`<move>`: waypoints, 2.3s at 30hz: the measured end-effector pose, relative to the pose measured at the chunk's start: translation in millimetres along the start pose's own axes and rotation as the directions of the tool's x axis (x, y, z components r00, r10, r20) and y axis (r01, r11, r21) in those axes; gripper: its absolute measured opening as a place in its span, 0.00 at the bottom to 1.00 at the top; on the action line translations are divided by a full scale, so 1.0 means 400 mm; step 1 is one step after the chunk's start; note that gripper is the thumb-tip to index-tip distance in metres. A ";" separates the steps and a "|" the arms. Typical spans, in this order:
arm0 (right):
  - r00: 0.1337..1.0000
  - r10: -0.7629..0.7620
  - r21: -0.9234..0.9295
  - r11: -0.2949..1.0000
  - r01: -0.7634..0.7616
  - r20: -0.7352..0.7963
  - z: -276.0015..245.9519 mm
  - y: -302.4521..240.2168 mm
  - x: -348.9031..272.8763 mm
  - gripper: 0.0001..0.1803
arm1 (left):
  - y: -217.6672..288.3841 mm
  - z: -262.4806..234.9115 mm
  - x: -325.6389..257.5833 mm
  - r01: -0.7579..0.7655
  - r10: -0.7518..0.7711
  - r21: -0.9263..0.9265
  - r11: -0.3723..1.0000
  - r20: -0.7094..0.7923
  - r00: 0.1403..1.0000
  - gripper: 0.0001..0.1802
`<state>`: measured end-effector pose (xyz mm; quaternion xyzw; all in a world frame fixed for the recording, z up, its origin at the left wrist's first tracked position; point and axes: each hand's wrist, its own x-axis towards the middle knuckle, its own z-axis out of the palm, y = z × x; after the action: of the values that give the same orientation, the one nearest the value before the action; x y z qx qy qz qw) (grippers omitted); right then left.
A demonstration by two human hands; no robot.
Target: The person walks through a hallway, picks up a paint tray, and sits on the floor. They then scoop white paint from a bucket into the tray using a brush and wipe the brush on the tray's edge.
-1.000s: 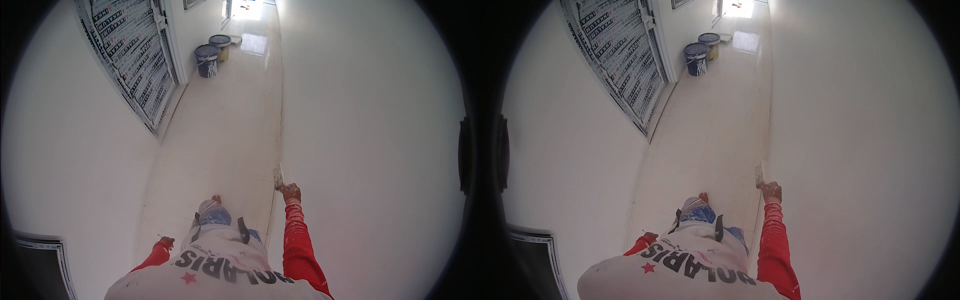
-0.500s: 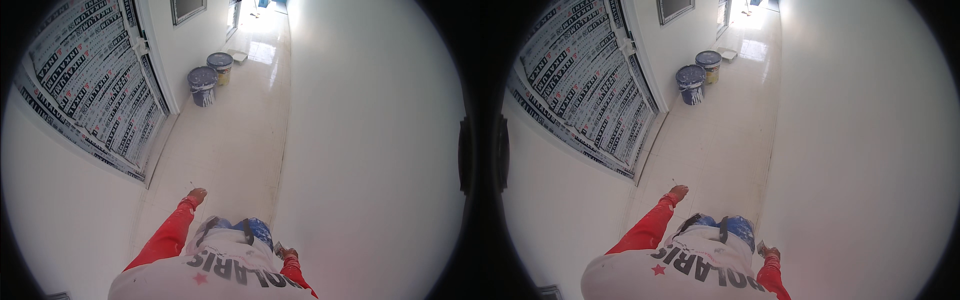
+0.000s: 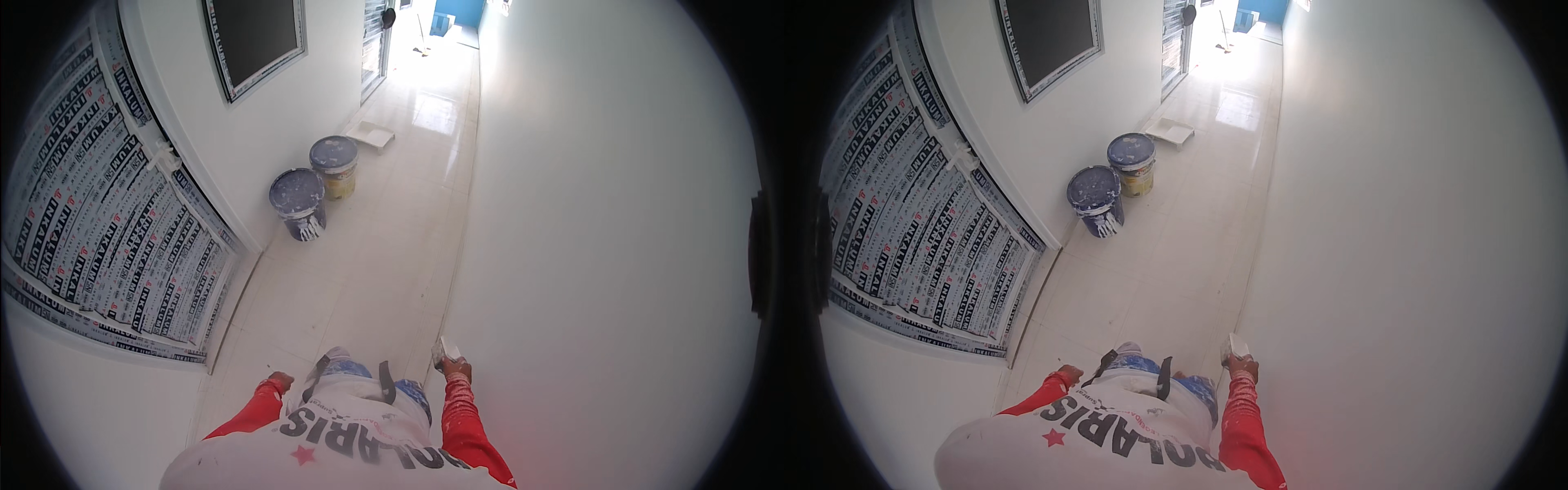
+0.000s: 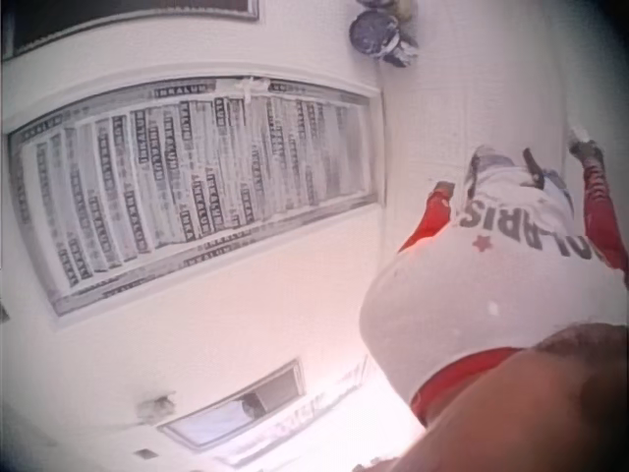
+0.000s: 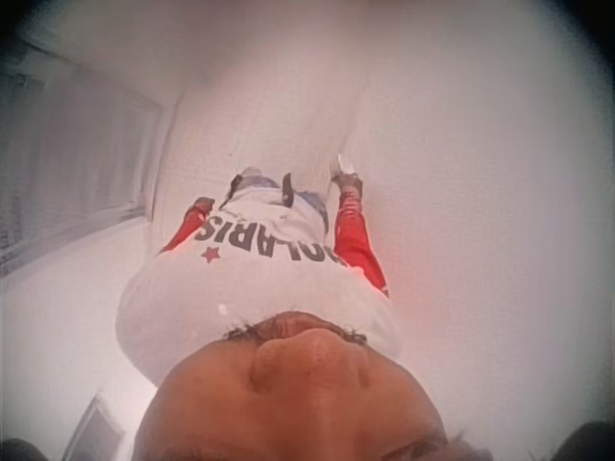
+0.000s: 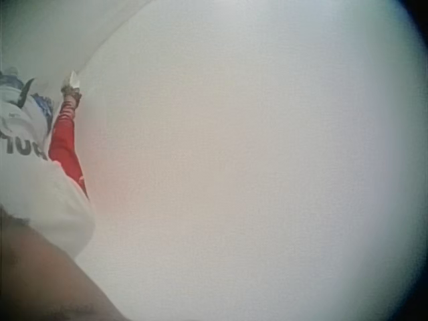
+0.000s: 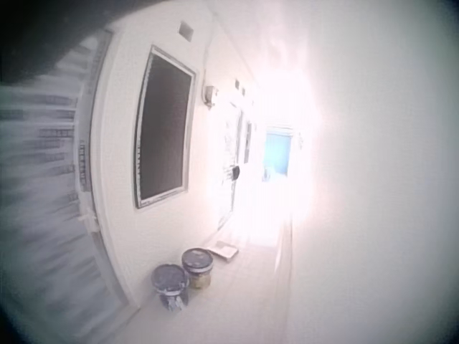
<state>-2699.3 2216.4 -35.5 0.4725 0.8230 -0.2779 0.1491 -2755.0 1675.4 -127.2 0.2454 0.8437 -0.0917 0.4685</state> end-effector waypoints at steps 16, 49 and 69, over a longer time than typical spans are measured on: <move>0.988 -0.027 0.501 0.864 -0.054 0.153 -0.158 -0.680 0.815 0.25 | -0.081 -1.072 0.802 -0.114 -0.395 -0.816 0.567 -0.390 0.832 0.21; -0.729 -0.172 0.734 -0.042 0.678 0.663 0.153 -2.290 0.831 0.32 | -0.092 -1.563 0.662 -0.785 -0.698 0.118 -0.608 0.392 0.600 0.24; 0.593 0.065 -0.322 0.884 0.338 0.802 1.212 -2.307 1.295 0.27 | 0.336 -1.431 0.994 -0.716 0.170 0.462 -0.523 0.880 0.444 0.31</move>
<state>-3765.6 1918.1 -394.8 0.1856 0.7448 -0.2746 0.5792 -3289.8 2142.0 -137.9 0.8459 0.1040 -0.4652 0.2393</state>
